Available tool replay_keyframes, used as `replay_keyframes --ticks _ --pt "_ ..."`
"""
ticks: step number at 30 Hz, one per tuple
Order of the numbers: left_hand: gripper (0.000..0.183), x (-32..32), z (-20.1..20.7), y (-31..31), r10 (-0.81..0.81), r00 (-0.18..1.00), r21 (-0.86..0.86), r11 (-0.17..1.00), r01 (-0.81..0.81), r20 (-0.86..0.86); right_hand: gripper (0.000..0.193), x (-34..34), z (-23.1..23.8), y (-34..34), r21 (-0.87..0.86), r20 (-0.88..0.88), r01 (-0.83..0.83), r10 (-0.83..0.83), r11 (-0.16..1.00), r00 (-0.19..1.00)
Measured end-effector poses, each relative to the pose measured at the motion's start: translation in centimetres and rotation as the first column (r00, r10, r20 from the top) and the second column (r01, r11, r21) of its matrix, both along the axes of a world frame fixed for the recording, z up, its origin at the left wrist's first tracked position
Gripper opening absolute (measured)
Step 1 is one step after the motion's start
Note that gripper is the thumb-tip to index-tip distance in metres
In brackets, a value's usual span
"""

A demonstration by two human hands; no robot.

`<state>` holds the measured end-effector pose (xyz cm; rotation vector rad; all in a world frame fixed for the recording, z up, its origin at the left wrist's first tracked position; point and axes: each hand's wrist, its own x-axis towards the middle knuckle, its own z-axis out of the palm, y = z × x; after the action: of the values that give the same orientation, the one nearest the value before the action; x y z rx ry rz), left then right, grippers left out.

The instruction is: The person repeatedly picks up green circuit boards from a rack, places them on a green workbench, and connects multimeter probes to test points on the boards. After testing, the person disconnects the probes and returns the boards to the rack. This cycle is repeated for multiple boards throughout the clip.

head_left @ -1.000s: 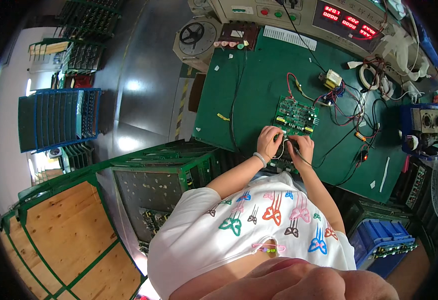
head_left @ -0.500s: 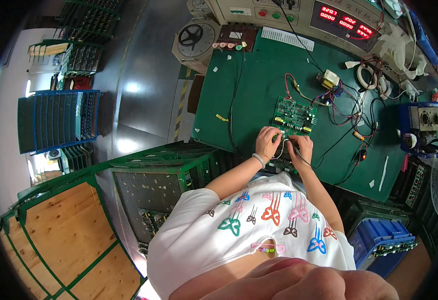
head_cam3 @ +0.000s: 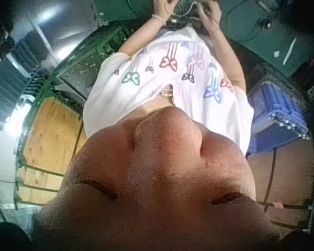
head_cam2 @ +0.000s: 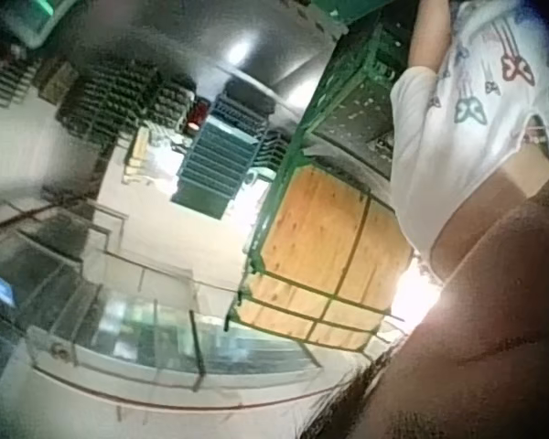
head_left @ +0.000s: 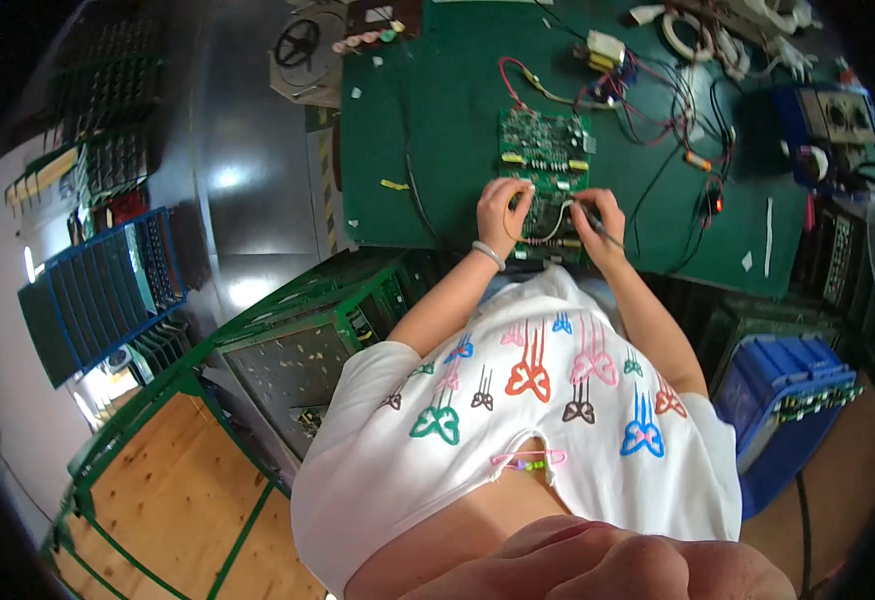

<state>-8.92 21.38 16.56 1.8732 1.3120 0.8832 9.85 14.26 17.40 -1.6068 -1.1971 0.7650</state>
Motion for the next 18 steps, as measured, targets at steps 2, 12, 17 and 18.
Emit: replay_keyframes --ticks 2,12,17,18 --pt "0.010 1.0 0.6 0.1 0.006 1.000 0.051 0.999 -0.005 -0.017 0.016 0.3 -0.4 -0.2 -0.104 -0.116 0.046 -0.058 0.993 0.992" --pt "0.007 3.4 -0.2 -0.2 -0.049 0.994 0.036 0.998 0.053 -0.102 0.019 0.4 -1.8 0.3 -0.161 -0.137 0.029 -0.051 0.986 0.989" --pt "0.009 3.5 -0.6 0.2 -0.052 0.990 0.143 0.987 0.071 -0.134 0.019 0.5 -1.5 0.4 -0.204 -0.125 0.002 -0.028 0.979 0.992" --pt "0.009 3.5 -0.7 0.2 -0.051 0.990 0.144 0.987 0.070 -0.134 0.019 0.4 -1.4 0.4 -0.195 -0.120 -0.003 -0.021 0.981 0.993"
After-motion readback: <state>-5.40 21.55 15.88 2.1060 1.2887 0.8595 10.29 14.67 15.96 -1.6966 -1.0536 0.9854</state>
